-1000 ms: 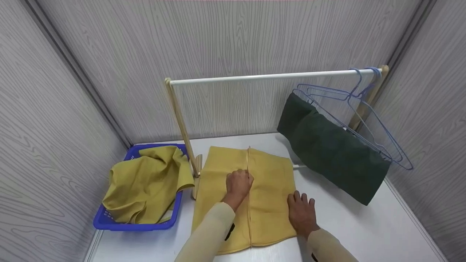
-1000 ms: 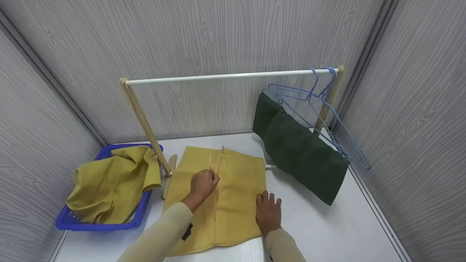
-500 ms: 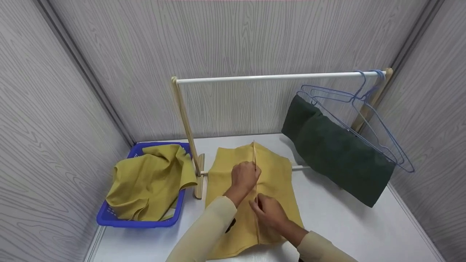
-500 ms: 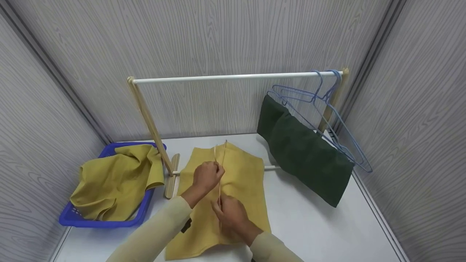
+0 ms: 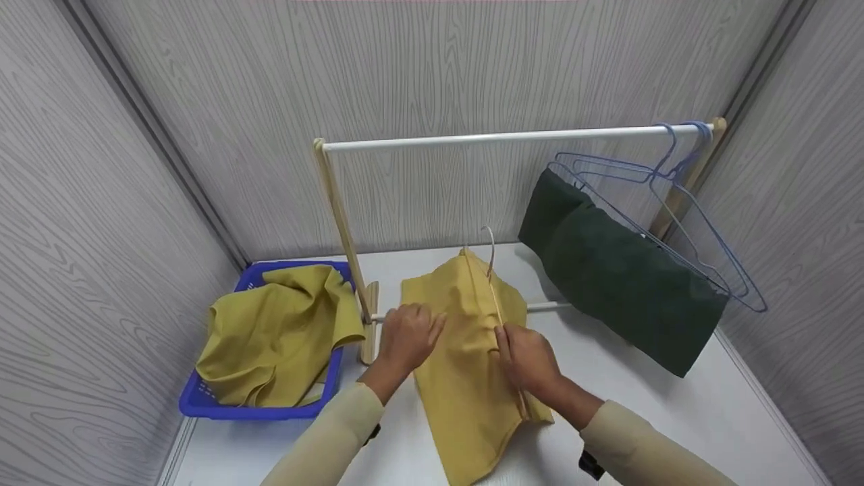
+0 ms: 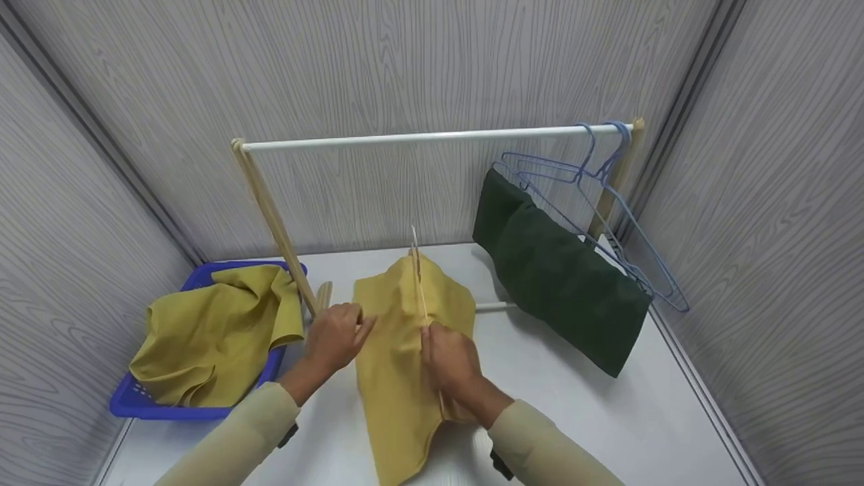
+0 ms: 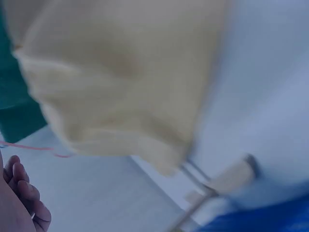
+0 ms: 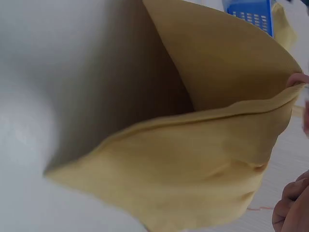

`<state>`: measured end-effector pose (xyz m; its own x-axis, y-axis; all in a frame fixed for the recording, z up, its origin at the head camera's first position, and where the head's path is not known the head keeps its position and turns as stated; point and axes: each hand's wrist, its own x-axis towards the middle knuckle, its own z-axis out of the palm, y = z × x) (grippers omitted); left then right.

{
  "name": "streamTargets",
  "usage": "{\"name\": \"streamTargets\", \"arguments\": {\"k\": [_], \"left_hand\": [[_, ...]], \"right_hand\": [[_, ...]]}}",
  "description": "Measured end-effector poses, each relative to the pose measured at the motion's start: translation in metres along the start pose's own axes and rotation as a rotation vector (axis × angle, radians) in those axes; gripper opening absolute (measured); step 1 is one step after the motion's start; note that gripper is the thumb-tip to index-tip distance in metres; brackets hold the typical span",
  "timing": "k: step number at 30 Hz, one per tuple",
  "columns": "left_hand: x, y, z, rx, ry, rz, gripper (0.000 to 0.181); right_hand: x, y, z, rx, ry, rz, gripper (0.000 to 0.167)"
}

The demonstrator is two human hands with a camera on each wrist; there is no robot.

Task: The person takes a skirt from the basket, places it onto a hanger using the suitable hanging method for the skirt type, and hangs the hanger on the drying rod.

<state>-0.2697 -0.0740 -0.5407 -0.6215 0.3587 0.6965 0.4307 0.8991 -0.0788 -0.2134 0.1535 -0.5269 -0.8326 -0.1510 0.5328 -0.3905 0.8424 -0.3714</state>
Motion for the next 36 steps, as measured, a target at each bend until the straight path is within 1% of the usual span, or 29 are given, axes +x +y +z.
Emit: {"name": "streamTargets", "arguments": {"k": [2, 4, 8, 11, 14, 17, 21, 24, 27, 30, 32, 34, 36], "left_hand": [[-0.016, -0.019, -0.004, 0.036, -0.018, -0.005, 0.040], [-0.030, -0.038, -0.008, 0.070, -0.031, -0.016, 0.039], [-0.054, -0.070, -0.012, 0.089, -0.020, -0.070, 0.036], [-0.067, -0.089, -0.011, 0.085, -0.024, -0.129, 0.036], [-0.079, -0.103, -0.011, 0.081, -0.064, -0.181, 0.038], [-0.089, -0.112, -0.014, 0.079, -0.127, -0.225, 0.041], [-0.099, -0.119, -0.016, 0.058, -0.208, -0.277, 0.043], [-0.103, -0.123, -0.017, 0.036, -0.264, -0.315, 0.042], [-0.104, -0.126, -0.016, -0.012, -0.334, -0.390, 0.040], [-0.106, -0.129, -0.016, -0.090, -0.411, -0.500, 0.037], [-0.107, -0.130, -0.015, -0.144, -0.452, -0.563, 0.035], [-0.107, -0.130, -0.015, -0.182, -0.480, -0.606, 0.034], [-0.108, -0.131, -0.015, -0.203, -0.489, -0.626, 0.034]], "right_hand": [[0.008, 0.005, -0.013, -0.029, -0.012, -0.014, 0.035], [0.016, 0.009, -0.027, -0.065, -0.048, -0.012, 0.034], [0.032, 0.015, -0.056, -0.102, -0.163, 0.041, 0.031], [0.043, 0.016, -0.075, -0.097, -0.239, 0.088, 0.030], [0.053, 0.019, -0.093, -0.102, -0.267, 0.099, 0.029], [0.063, 0.024, -0.108, -0.130, -0.232, 0.041, 0.029], [0.075, 0.033, -0.126, -0.171, -0.143, -0.036, 0.029], [0.082, 0.040, -0.139, -0.193, -0.097, -0.053, 0.030], [0.089, 0.045, -0.151, -0.216, -0.064, -0.068, 0.033], [0.094, 0.050, -0.162, -0.234, -0.056, -0.061, 0.035], [0.098, 0.054, -0.168, -0.250, -0.061, -0.055, 0.036], [0.101, 0.059, -0.173, -0.274, -0.070, -0.047, 0.036], [0.103, 0.064, -0.179, -0.299, -0.070, -0.048, 0.036]]}}
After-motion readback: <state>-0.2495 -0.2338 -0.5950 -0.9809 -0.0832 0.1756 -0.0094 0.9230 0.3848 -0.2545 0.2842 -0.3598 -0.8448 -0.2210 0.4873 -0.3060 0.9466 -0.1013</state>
